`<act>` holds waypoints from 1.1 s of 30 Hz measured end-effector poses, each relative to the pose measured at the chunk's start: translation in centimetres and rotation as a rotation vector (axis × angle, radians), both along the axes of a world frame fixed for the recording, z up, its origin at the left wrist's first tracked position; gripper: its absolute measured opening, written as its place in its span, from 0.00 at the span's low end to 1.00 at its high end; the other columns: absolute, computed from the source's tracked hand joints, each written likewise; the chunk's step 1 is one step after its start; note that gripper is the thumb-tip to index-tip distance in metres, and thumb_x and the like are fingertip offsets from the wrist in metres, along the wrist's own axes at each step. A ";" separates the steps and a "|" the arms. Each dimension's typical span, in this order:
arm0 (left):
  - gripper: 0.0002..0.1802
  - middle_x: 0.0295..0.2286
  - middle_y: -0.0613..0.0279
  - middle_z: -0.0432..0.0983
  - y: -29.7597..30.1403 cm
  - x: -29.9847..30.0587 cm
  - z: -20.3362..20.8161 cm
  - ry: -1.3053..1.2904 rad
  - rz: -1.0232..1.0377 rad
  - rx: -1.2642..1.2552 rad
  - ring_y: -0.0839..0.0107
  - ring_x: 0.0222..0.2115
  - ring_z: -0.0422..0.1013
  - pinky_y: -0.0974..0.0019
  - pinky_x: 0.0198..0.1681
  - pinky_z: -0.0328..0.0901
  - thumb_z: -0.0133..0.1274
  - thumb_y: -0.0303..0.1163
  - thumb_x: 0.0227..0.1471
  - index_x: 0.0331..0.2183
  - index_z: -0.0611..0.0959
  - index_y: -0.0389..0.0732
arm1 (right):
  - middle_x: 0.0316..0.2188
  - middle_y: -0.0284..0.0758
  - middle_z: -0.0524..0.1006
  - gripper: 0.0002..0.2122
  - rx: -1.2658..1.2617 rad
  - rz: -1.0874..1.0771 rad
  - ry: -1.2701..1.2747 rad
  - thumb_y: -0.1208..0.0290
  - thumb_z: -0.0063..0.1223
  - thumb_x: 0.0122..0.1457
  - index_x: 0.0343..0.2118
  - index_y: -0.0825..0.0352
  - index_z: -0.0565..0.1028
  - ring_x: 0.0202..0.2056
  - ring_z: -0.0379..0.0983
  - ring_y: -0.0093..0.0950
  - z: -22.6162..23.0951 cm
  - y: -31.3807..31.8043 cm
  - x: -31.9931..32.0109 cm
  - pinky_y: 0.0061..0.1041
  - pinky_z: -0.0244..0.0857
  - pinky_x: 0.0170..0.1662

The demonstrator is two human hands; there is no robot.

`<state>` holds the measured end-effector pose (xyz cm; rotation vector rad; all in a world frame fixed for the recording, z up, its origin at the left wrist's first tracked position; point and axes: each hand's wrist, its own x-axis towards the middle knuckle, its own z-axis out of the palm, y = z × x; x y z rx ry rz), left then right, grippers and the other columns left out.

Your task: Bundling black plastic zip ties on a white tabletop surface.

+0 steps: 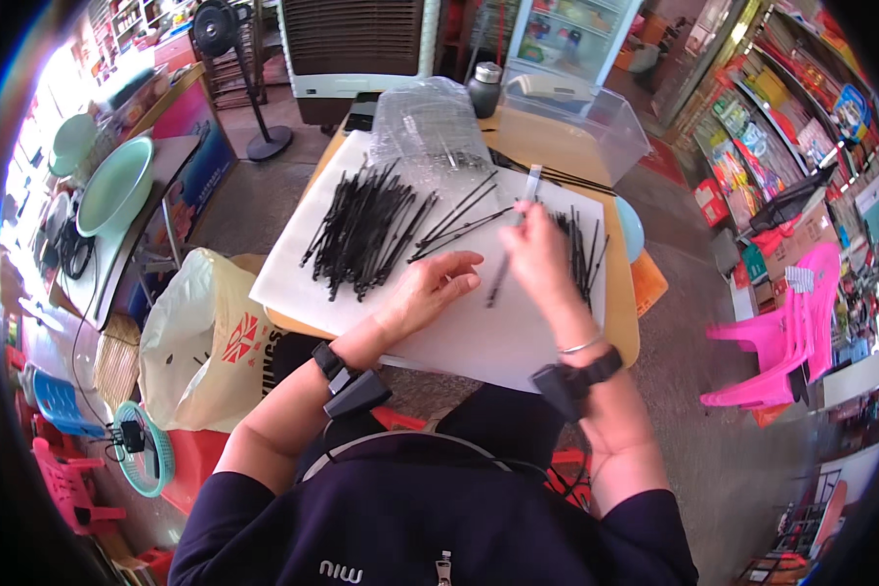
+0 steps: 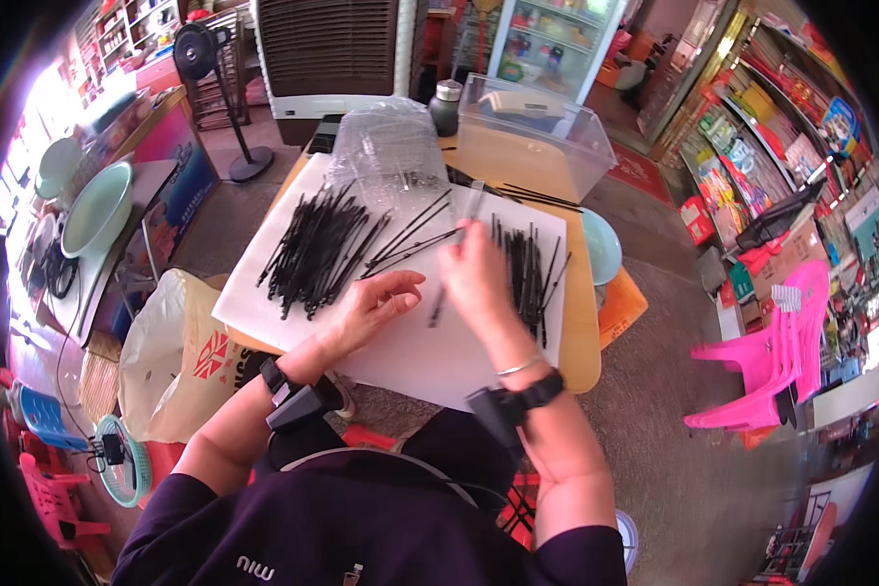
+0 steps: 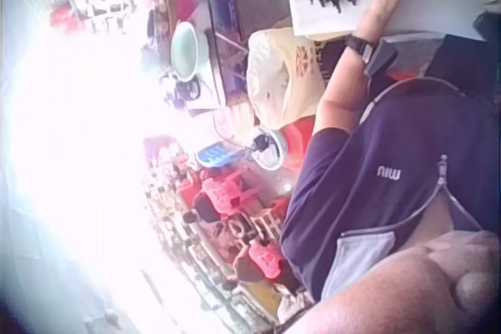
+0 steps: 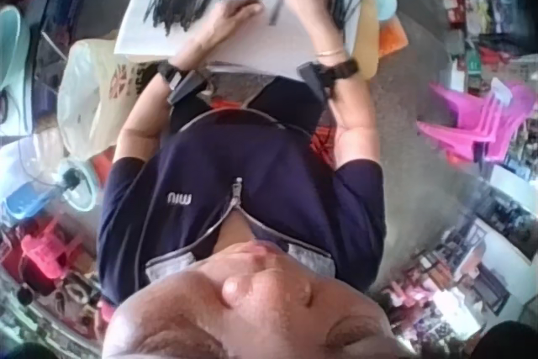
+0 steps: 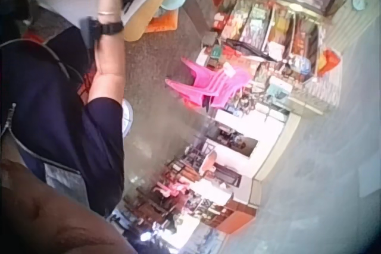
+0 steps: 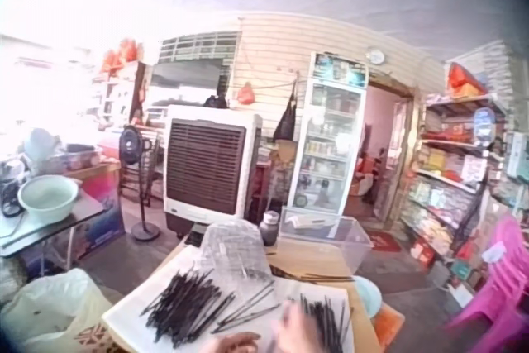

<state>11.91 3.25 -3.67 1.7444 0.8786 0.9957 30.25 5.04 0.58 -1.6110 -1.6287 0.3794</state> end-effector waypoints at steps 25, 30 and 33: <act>0.08 0.28 0.49 0.74 1.3 -7.4 1.9 0.499 0.556 0.303 0.51 0.30 0.72 0.56 0.33 0.66 0.51 0.29 0.47 0.29 0.79 0.35 | 0.40 0.44 0.71 0.20 0.218 0.389 -0.486 0.65 0.57 0.50 0.44 0.70 0.70 0.43 0.65 0.40 -6.0 1.1 -7.8 0.38 0.60 0.48; 0.07 0.27 0.45 0.75 0.9 -9.2 3.0 0.493 0.618 0.435 0.51 0.26 0.72 0.58 0.31 0.66 0.52 0.26 0.49 0.32 0.78 0.33 | 0.37 0.39 0.75 0.09 0.169 0.389 -0.221 0.68 0.55 0.50 0.33 0.66 0.76 0.43 0.66 0.41 -5.7 1.6 -8.8 0.39 0.60 0.47; 0.08 0.25 0.45 0.75 0.8 -10.4 4.6 0.468 0.701 0.419 0.49 0.27 0.73 0.55 0.31 0.66 0.50 0.30 0.52 0.34 0.78 0.36 | 0.29 0.39 0.76 0.06 0.114 0.411 -0.078 0.70 0.52 0.52 0.26 0.67 0.76 0.36 0.70 0.41 -5.3 1.7 -7.9 0.39 0.64 0.42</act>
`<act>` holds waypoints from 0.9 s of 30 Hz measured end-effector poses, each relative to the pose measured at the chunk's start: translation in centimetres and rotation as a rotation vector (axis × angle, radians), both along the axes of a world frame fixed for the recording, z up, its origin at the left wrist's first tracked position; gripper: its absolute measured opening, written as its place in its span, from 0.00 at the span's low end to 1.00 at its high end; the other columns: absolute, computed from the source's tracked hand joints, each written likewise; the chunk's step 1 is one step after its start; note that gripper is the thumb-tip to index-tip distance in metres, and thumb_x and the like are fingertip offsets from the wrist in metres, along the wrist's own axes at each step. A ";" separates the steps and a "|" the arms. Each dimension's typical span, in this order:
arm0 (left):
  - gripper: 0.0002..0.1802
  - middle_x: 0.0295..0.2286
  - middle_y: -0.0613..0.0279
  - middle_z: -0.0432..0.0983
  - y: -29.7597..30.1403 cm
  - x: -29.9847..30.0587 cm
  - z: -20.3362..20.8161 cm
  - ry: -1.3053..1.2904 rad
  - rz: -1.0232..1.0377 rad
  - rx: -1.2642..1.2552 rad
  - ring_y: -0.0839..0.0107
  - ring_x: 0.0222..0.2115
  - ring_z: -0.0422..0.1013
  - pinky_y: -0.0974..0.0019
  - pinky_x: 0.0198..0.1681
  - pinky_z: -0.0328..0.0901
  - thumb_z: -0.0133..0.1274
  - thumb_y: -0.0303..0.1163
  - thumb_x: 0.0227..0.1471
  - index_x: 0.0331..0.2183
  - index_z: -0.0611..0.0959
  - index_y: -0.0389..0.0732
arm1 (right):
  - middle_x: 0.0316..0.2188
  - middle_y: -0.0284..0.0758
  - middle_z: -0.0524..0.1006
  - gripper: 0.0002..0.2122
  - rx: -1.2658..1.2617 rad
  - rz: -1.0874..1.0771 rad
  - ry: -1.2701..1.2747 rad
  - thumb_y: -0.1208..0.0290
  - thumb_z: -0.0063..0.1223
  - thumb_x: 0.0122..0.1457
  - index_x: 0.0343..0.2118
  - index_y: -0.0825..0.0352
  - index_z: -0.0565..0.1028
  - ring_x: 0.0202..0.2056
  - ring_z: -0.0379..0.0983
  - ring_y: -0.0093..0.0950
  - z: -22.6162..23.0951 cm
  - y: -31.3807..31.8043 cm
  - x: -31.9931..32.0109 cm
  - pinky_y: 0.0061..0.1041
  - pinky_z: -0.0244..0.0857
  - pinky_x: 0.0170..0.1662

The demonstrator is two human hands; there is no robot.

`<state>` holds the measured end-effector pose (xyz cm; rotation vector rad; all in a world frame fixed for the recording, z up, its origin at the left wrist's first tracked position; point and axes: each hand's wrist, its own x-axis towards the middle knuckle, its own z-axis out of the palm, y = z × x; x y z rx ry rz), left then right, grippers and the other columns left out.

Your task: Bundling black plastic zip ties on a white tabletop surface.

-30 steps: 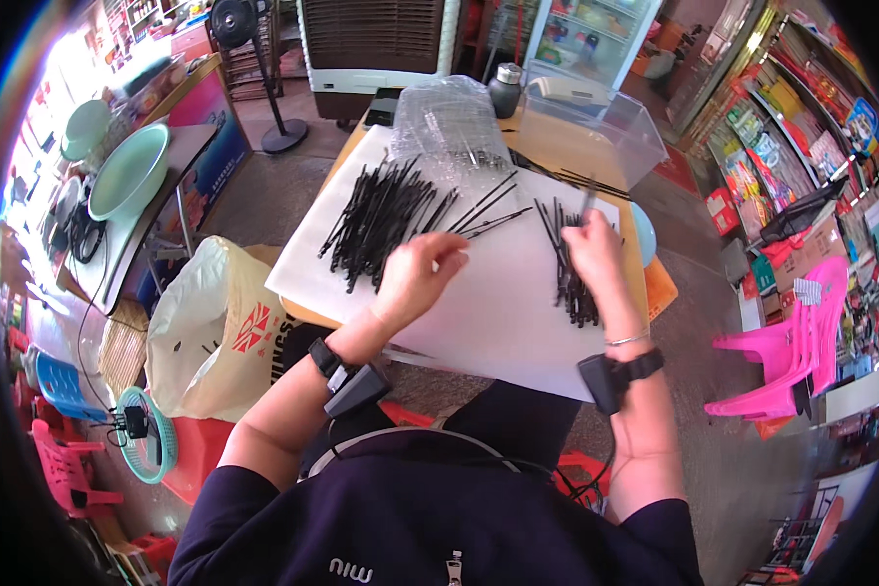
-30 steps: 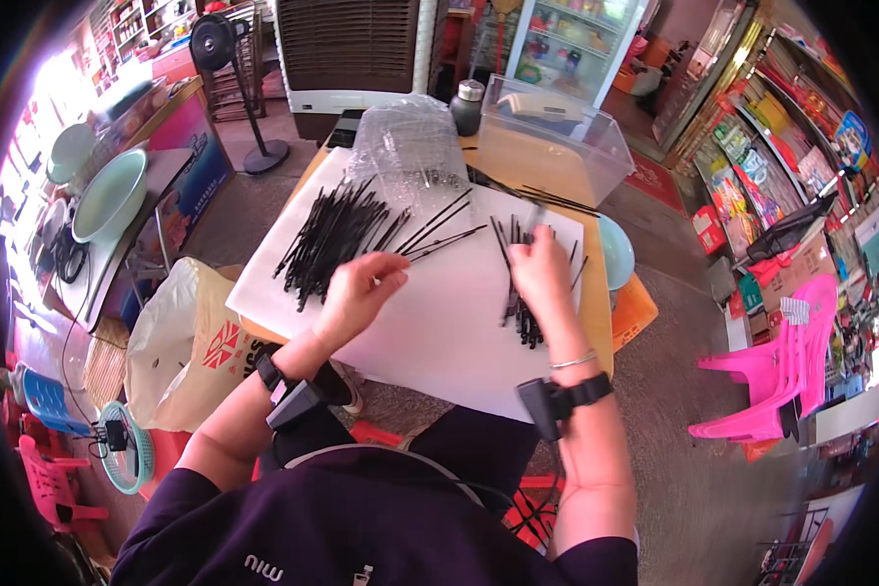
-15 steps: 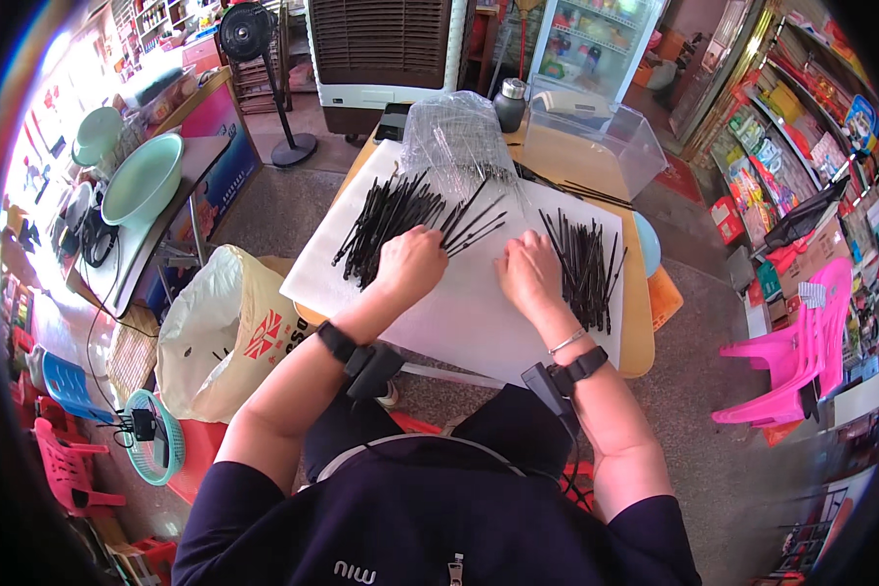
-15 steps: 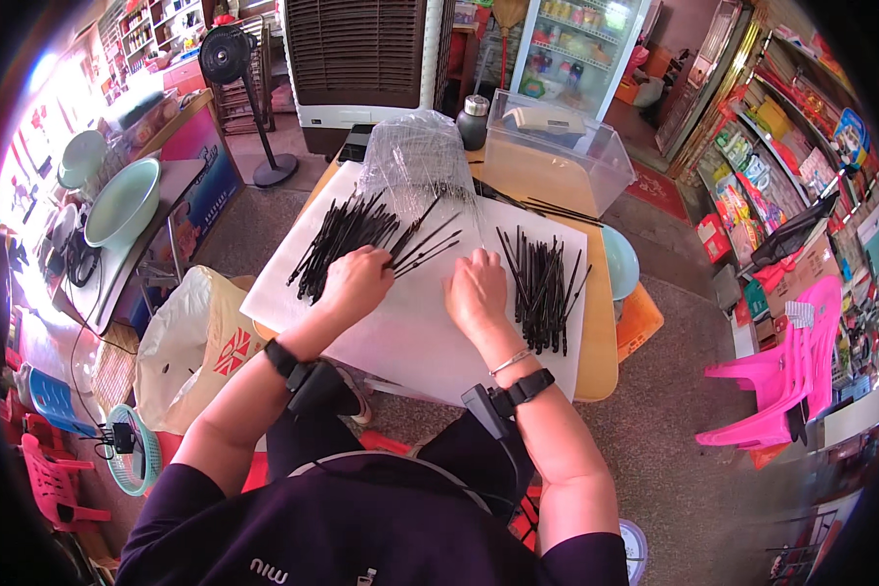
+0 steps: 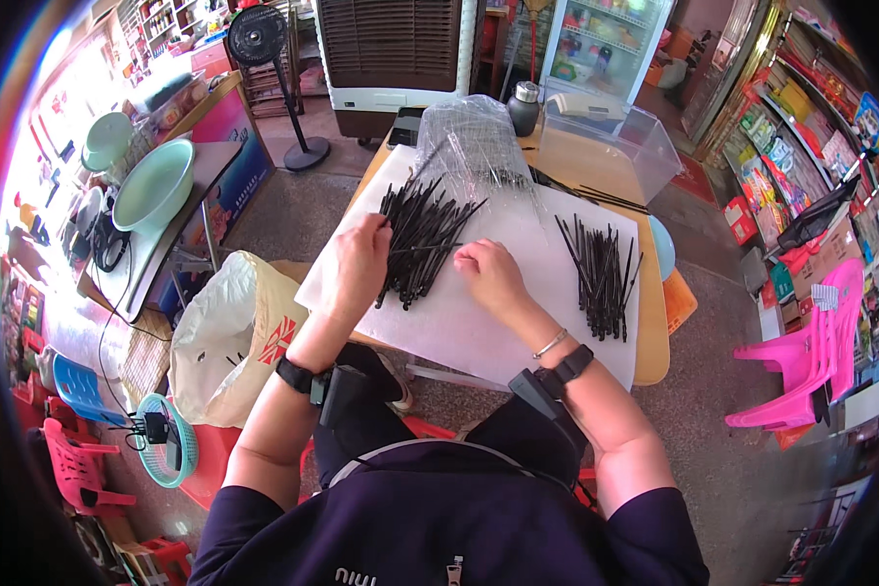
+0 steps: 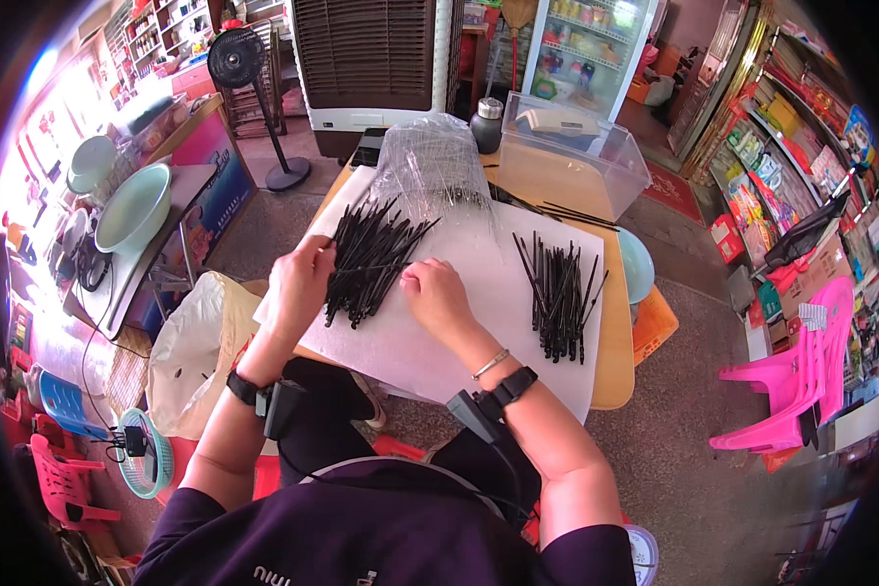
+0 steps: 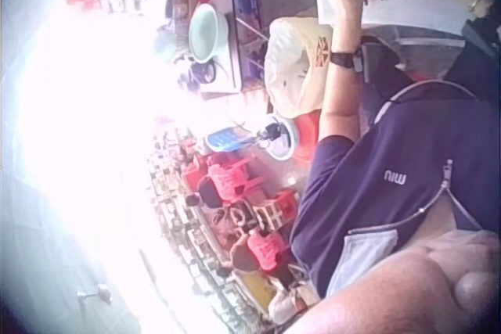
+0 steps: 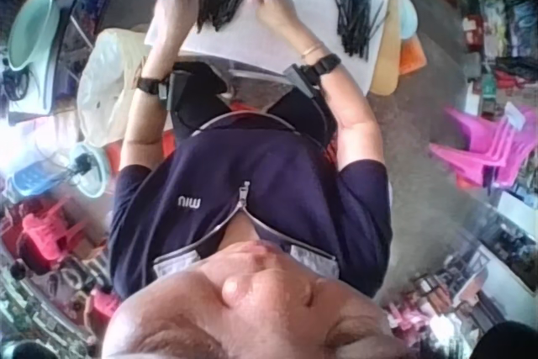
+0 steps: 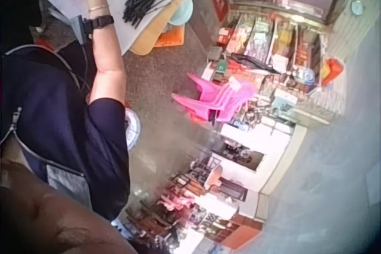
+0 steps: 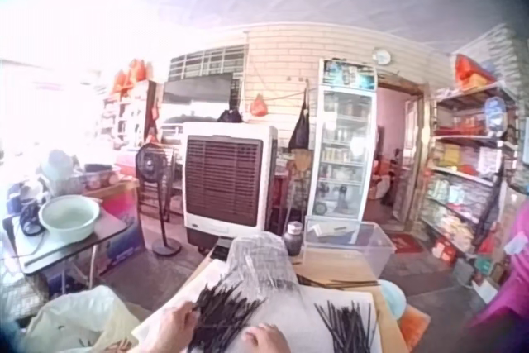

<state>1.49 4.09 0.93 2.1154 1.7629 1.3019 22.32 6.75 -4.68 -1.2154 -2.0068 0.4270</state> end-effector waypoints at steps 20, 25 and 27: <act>0.16 0.31 0.61 0.76 -0.8 5.9 -1.8 -0.765 -0.658 -0.761 0.77 0.23 0.73 0.75 0.26 0.69 0.47 0.28 0.57 0.46 0.74 0.32 | 0.25 0.29 0.71 0.08 -0.523 0.101 0.885 0.68 0.45 0.63 0.35 0.67 0.70 0.20 0.68 0.16 5.8 -1.4 3.3 0.16 0.61 0.22; 0.12 0.28 0.62 0.74 1.0 7.8 -3.3 -0.820 -0.649 -0.717 0.75 0.22 0.73 0.75 0.24 0.69 0.47 0.28 0.56 0.41 0.75 0.31 | 0.24 0.29 0.71 0.09 -0.438 -0.070 0.843 0.66 0.46 0.62 0.34 0.67 0.71 0.19 0.67 0.15 5.1 0.3 3.7 0.15 0.60 0.21; 0.12 0.26 0.61 0.73 1.4 8.7 -4.1 -0.894 -0.551 -0.719 0.74 0.21 0.73 0.74 0.22 0.69 0.47 0.27 0.55 0.40 0.75 0.31 | 0.24 0.33 0.72 0.09 -0.400 -0.155 0.804 0.66 0.48 0.60 0.34 0.67 0.71 0.21 0.70 0.22 3.4 2.3 4.8 0.21 0.63 0.24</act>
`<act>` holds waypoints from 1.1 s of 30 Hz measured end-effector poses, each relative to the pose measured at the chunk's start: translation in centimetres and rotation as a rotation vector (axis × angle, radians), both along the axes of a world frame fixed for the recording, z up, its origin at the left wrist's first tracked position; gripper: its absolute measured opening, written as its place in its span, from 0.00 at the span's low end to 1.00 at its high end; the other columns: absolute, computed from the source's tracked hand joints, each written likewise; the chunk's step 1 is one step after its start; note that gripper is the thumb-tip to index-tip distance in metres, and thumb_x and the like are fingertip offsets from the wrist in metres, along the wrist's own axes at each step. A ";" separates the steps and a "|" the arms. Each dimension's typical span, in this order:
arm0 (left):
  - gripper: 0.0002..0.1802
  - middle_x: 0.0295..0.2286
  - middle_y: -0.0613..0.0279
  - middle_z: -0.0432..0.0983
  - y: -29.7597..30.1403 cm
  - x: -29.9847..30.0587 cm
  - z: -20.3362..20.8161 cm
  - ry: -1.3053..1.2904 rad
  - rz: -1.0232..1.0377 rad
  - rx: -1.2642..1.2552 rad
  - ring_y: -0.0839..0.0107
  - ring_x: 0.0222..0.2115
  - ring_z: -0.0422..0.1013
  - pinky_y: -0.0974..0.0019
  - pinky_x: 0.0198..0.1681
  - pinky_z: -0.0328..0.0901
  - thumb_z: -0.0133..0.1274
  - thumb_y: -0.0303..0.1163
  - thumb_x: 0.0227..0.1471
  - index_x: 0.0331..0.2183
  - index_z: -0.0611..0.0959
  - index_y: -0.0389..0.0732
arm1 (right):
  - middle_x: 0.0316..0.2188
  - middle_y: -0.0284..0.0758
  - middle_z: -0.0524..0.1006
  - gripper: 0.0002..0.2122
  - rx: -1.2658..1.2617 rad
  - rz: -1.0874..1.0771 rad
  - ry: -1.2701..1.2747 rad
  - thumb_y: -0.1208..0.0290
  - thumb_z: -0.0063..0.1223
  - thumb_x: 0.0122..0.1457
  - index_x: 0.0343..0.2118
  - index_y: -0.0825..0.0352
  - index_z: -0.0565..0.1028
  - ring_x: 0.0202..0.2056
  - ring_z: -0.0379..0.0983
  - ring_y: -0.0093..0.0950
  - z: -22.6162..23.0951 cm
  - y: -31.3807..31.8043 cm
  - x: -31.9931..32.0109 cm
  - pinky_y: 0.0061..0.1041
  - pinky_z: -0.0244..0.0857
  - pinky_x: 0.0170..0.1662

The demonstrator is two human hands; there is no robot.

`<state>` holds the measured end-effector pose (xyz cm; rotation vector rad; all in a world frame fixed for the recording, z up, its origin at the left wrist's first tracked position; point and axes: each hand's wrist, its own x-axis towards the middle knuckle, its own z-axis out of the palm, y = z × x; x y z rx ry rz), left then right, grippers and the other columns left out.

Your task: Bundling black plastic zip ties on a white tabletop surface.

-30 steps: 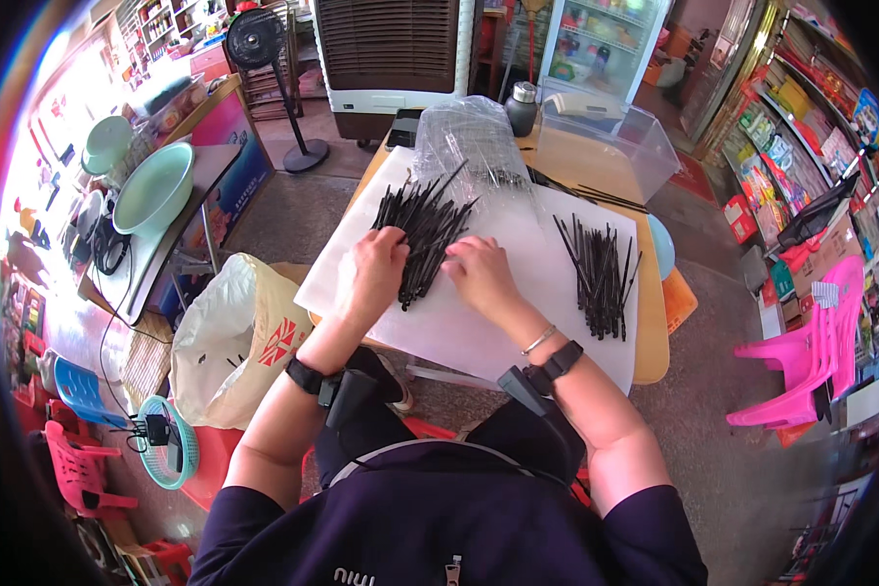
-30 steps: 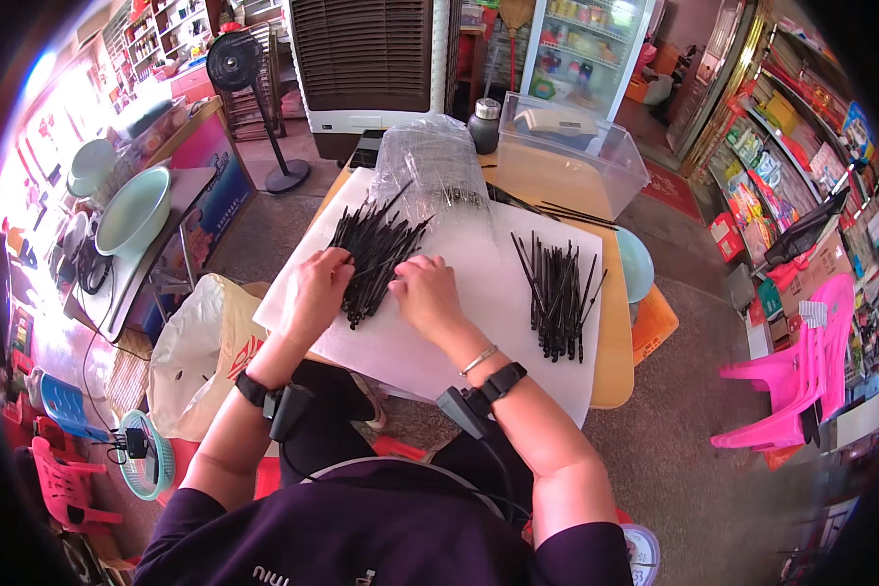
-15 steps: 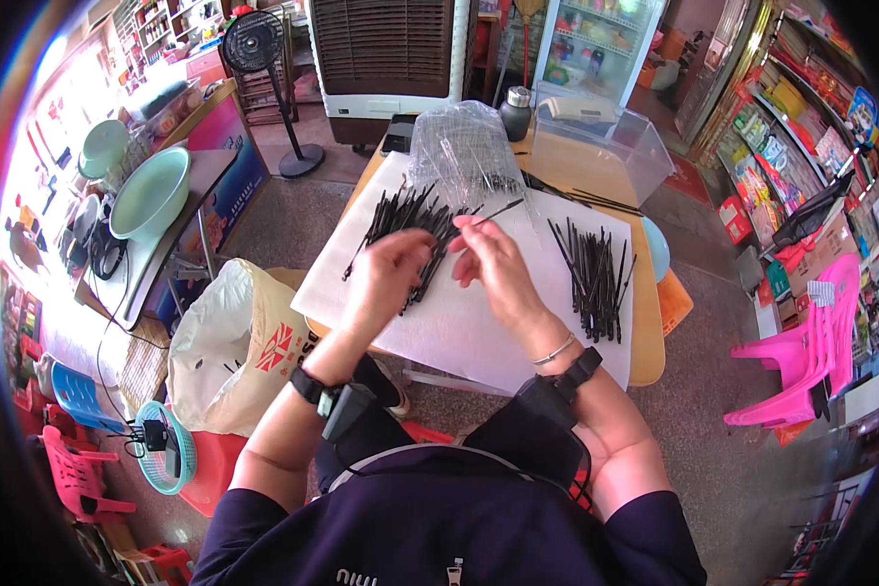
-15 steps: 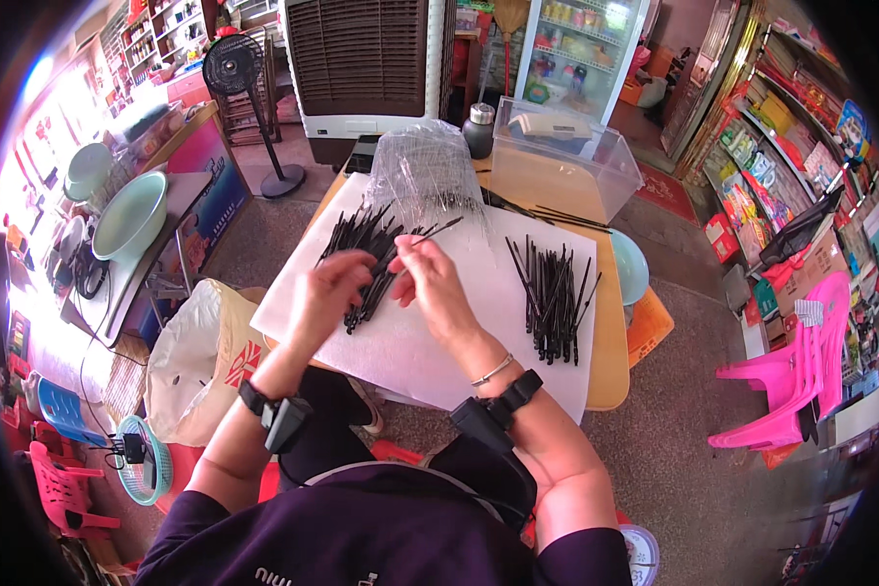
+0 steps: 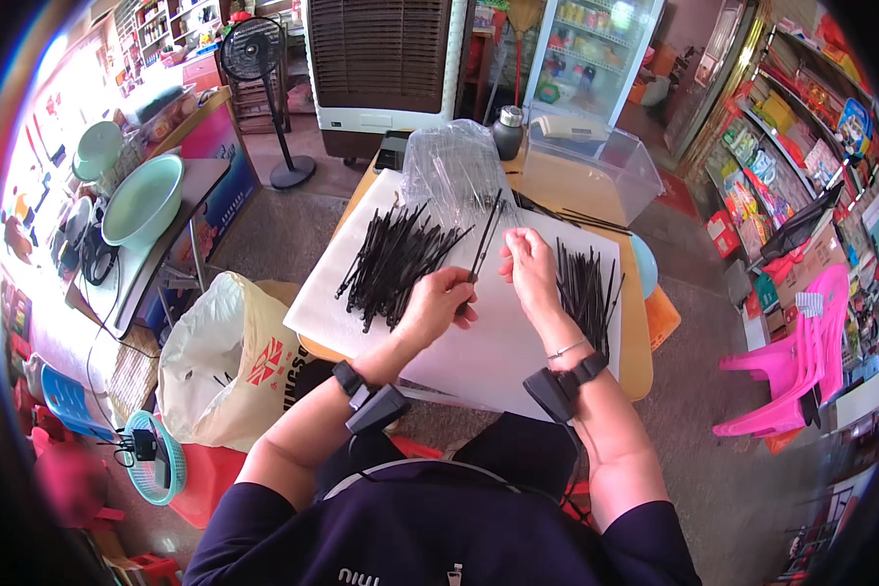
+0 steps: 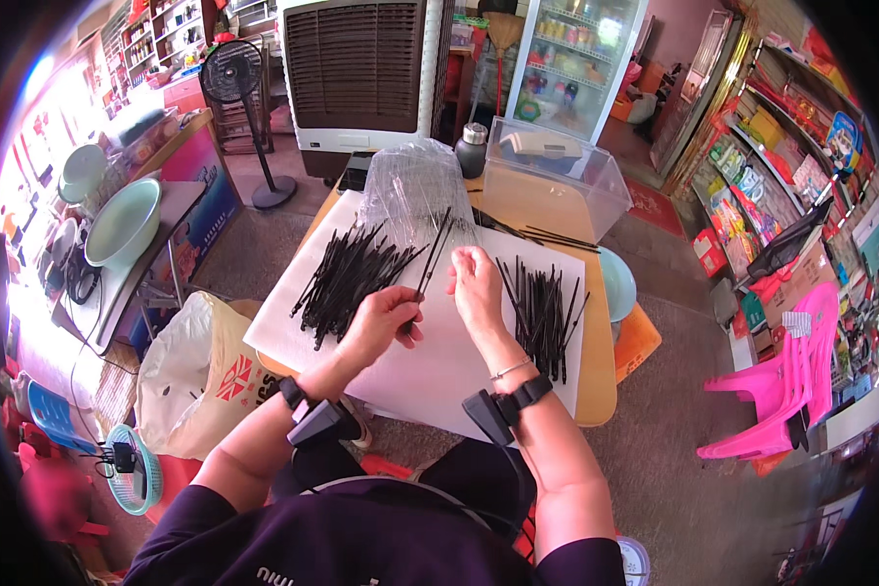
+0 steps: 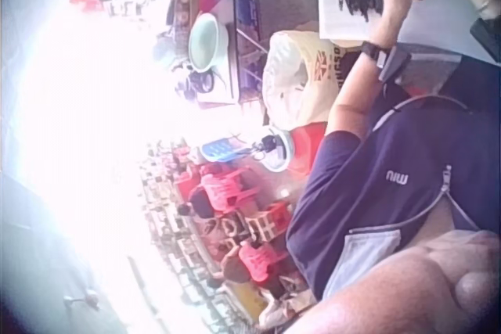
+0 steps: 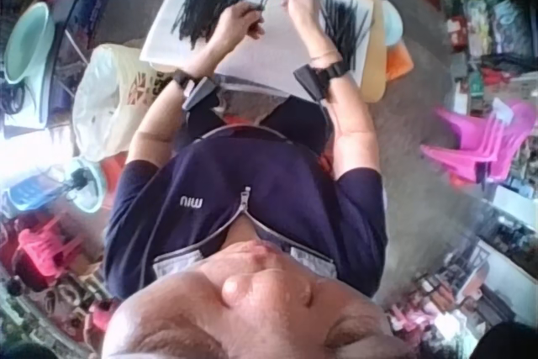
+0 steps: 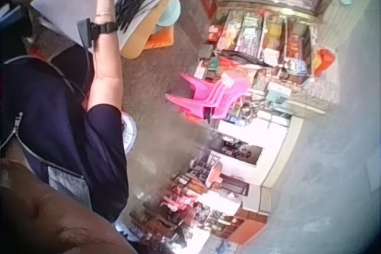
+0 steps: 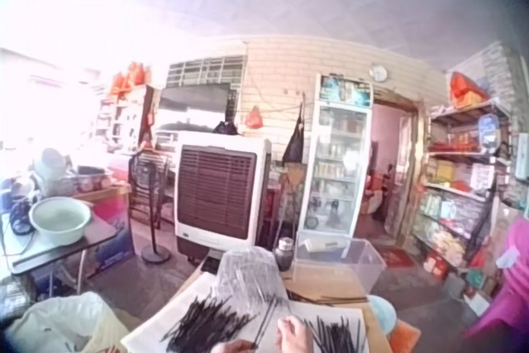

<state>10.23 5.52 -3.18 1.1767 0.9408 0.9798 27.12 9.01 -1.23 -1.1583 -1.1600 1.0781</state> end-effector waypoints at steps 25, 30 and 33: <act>0.11 0.30 0.60 0.72 0.3 -0.2 -1.4 -0.107 0.132 0.020 0.74 0.26 0.72 0.74 0.27 0.68 0.46 0.23 0.54 0.41 0.72 0.31 | 0.22 0.38 0.75 0.06 0.406 -0.049 -1.437 0.72 0.51 0.54 0.30 0.67 0.77 0.22 0.74 0.34 5.1 -8.4 3.6 0.30 0.68 0.25; 0.13 0.30 0.61 0.71 0.3 0.0 -1.2 -0.050 0.129 0.028 0.74 0.26 0.72 0.73 0.28 0.69 0.47 0.23 0.54 0.43 0.72 0.30 | 0.23 0.34 0.73 0.08 0.498 -0.069 -1.055 0.74 0.55 0.55 0.36 0.68 0.77 0.20 0.71 0.28 7.8 -8.9 4.0 0.26 0.64 0.24; 0.14 0.30 0.62 0.71 0.1 0.1 -1.3 -0.049 0.131 0.039 0.74 0.27 0.72 0.73 0.29 0.69 0.47 0.22 0.54 0.43 0.72 0.31 | 0.24 0.31 0.73 0.05 0.334 -0.123 -0.507 0.74 0.54 0.56 0.33 0.71 0.77 0.21 0.68 0.17 7.7 -7.8 3.6 0.18 0.62 0.25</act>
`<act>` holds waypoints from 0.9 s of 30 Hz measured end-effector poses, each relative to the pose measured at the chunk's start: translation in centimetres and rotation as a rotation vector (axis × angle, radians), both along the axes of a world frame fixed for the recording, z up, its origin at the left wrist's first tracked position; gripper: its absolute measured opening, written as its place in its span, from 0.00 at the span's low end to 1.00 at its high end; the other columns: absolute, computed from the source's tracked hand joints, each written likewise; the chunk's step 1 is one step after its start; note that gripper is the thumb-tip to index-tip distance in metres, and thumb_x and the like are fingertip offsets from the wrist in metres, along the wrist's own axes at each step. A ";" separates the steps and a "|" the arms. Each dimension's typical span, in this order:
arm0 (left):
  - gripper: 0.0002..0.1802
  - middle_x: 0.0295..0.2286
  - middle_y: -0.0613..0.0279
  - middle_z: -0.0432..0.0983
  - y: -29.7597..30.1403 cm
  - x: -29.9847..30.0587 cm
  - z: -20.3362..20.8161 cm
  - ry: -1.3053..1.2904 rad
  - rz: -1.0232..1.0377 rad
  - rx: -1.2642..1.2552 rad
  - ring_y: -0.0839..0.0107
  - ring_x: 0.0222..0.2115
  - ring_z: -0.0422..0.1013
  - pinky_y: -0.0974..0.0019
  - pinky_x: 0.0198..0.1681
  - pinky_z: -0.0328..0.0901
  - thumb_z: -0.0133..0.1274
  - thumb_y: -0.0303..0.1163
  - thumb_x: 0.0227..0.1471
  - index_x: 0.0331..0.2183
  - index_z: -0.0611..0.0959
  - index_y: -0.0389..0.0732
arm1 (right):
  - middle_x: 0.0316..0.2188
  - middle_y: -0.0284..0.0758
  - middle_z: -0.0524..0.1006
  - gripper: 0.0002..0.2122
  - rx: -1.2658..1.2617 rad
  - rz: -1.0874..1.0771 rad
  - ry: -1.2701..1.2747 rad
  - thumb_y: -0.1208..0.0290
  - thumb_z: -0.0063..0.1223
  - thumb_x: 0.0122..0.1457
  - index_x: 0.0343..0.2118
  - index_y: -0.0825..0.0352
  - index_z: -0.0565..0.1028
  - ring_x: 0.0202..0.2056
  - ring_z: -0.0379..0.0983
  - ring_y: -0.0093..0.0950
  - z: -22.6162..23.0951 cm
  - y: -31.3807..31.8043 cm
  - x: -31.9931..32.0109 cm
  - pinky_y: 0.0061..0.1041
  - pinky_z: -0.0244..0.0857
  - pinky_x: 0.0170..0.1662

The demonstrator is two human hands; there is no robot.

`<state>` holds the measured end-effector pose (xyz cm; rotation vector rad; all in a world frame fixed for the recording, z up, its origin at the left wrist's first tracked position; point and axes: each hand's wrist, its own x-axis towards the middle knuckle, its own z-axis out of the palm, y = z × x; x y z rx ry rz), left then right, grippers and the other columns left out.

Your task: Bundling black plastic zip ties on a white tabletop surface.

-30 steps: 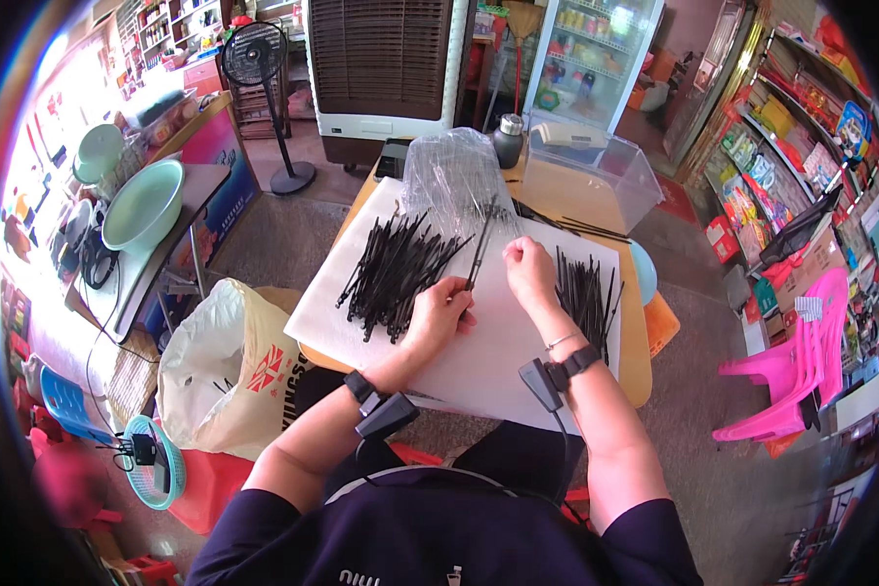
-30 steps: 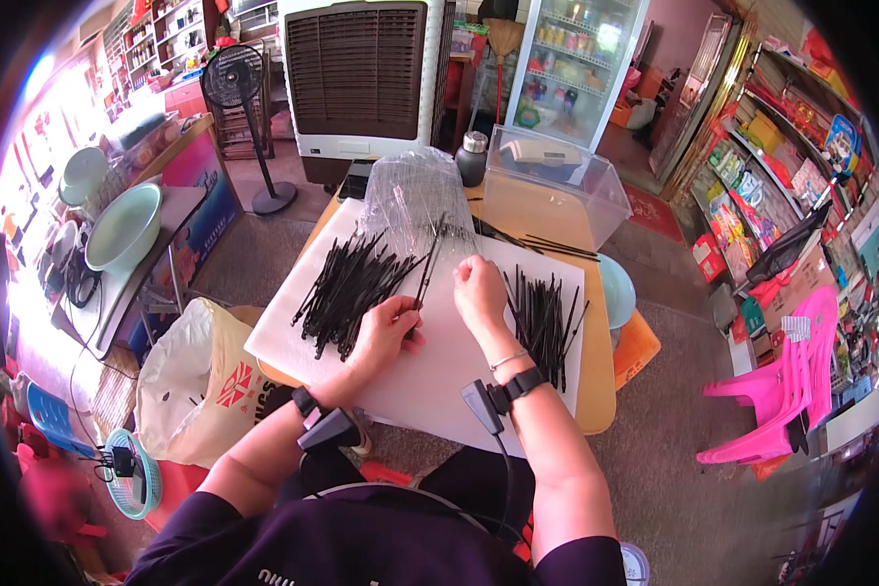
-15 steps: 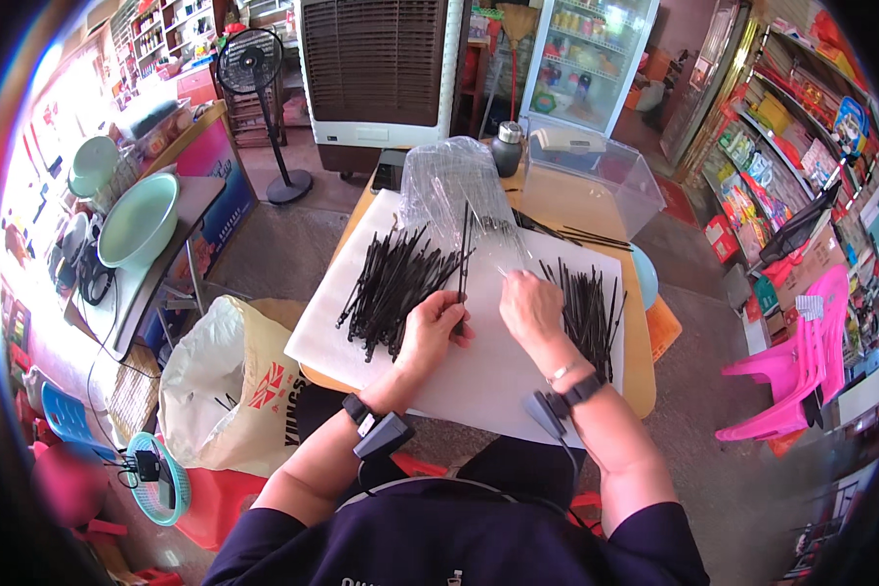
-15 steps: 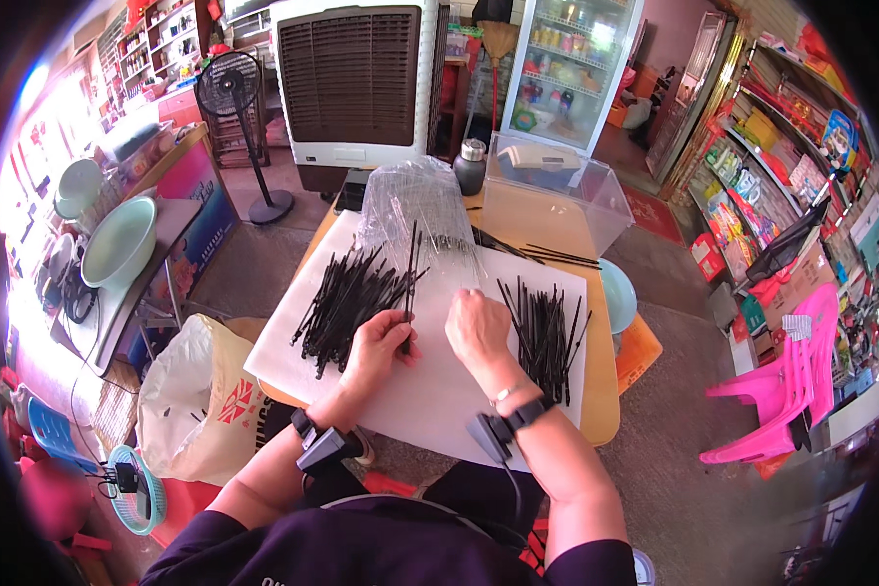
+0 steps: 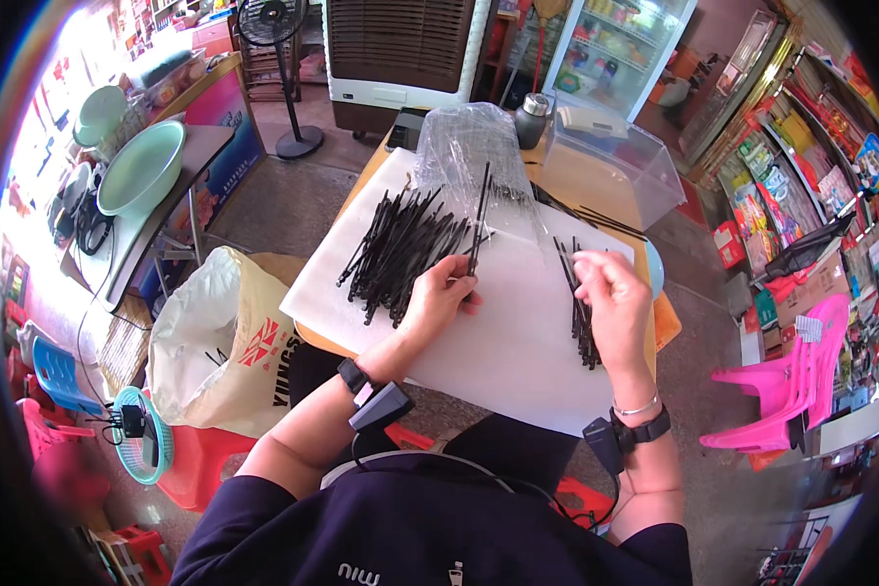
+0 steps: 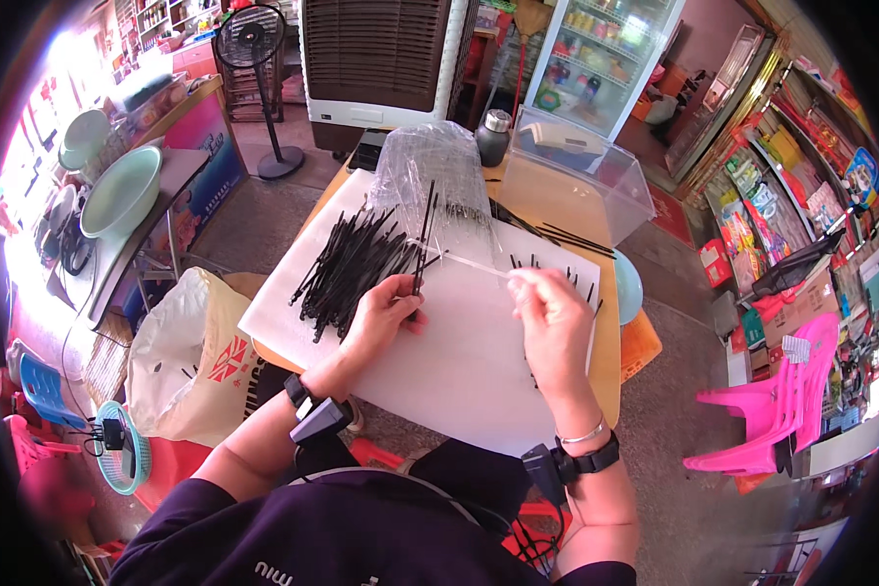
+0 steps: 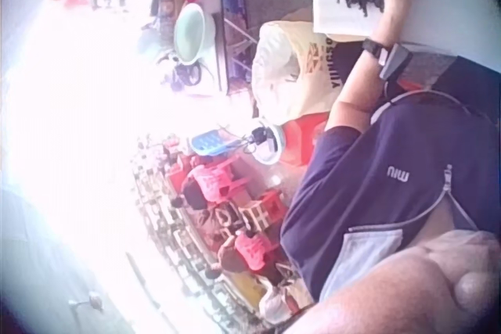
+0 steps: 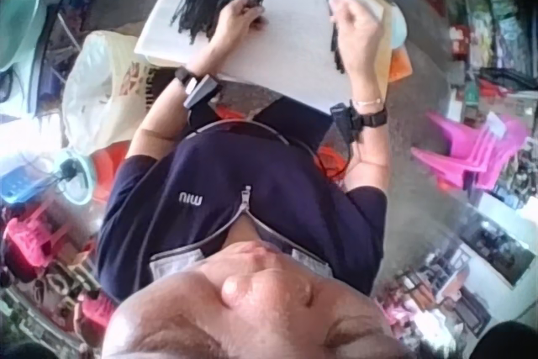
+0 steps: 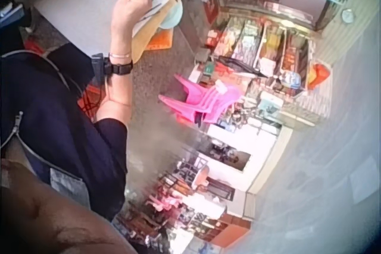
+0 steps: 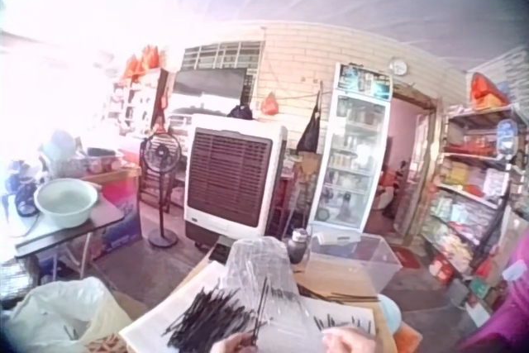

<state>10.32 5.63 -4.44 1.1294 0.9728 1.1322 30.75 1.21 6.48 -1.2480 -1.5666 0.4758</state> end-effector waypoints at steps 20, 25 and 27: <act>0.17 0.28 0.64 0.71 0.0 -0.3 -0.2 -0.026 -0.117 0.014 0.77 0.28 0.71 0.74 0.30 0.68 0.51 0.23 0.51 0.45 0.74 0.30 | 0.24 0.33 0.76 0.06 -0.148 0.202 0.068 0.75 0.48 0.59 0.28 0.70 0.73 0.24 0.73 0.19 -0.8 1.7 -2.7 0.19 0.65 0.28; 0.17 0.30 0.63 0.72 0.0 -0.6 -0.1 -0.103 -0.109 0.008 0.77 0.29 0.71 0.74 0.32 0.69 0.50 0.22 0.51 0.46 0.73 0.30 | 0.25 0.32 0.75 0.06 -0.014 0.015 0.141 0.72 0.44 0.62 0.31 0.69 0.69 0.24 0.74 0.18 0.2 3.3 -2.1 0.17 0.67 0.28; 0.18 0.30 0.63 0.72 0.0 -0.6 0.0 -0.116 -0.109 0.008 0.76 0.30 0.71 0.74 0.33 0.69 0.49 0.22 0.51 0.46 0.73 0.30 | 0.22 0.30 0.75 0.04 -0.028 -0.013 0.074 0.74 0.46 0.61 0.30 0.68 0.70 0.21 0.73 0.18 -2.5 4.5 -2.4 0.18 0.67 0.26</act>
